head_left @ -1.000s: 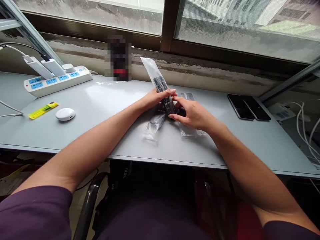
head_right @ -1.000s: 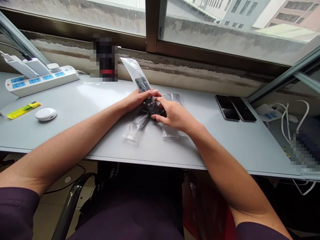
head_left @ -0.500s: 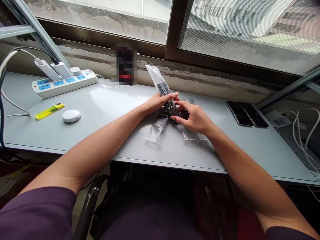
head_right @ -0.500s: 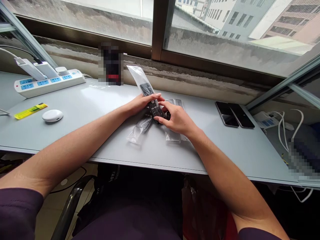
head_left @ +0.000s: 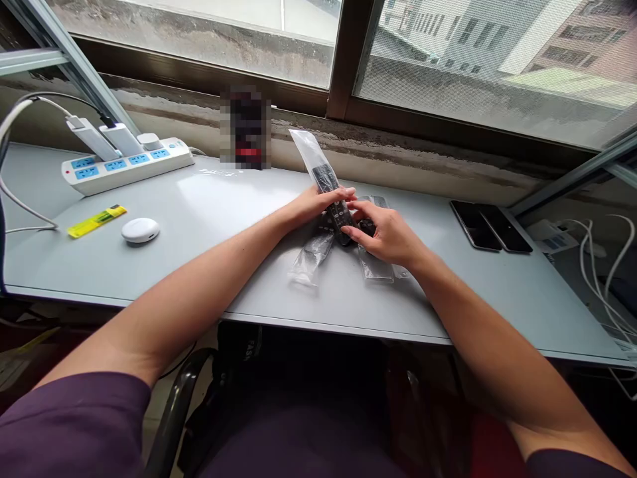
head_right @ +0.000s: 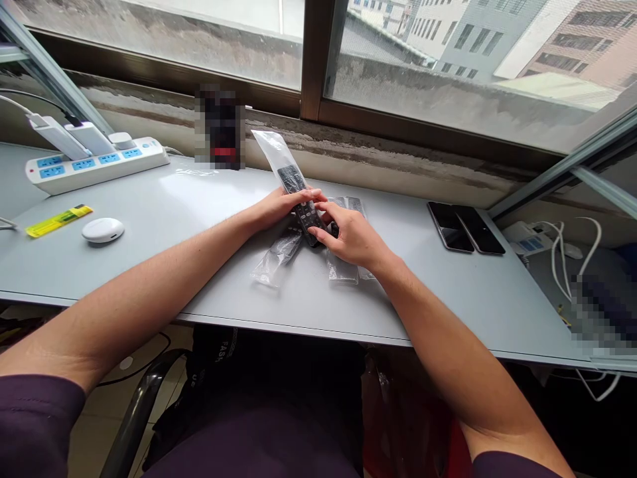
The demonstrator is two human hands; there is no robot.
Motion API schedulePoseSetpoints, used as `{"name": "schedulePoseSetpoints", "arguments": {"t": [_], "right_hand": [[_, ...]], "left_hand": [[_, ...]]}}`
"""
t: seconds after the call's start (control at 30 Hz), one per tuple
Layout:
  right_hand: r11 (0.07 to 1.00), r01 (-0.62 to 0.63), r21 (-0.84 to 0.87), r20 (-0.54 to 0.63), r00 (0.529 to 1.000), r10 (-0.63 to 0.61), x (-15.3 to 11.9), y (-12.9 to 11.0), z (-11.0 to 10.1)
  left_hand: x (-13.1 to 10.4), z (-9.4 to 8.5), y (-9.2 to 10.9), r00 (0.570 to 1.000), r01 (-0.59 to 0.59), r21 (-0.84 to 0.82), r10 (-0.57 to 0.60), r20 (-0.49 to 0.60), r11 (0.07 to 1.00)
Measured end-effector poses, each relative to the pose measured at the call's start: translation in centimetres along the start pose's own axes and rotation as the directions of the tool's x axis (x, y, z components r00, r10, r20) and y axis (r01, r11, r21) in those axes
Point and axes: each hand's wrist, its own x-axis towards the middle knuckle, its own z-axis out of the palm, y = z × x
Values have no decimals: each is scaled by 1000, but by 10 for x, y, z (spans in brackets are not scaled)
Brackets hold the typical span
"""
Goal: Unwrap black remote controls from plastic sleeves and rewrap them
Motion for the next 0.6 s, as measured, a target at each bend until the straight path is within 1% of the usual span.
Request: {"name": "schedulePoseSetpoints", "arguments": {"t": [0.17,0.37,0.43,0.6], "right_hand": [[1000,-4,-13,6,1000,4,0,0,-1],[1000,-13,-24,35,999,14,0,-1,-3],[999,-15,-36,58,998,18,0,-3,-5],[998,26,-60,123,992,-18,-2,-12,-12]], "left_hand": [[-3,3,4,1000,6,-3,-6,-6,1000],[-2,2,3,1000,-2,30,2,-2,1000],[-1,2,1,1000,-16,56,15,4,998],[3,0,-2,999,-32,164,26,44,986]]}}
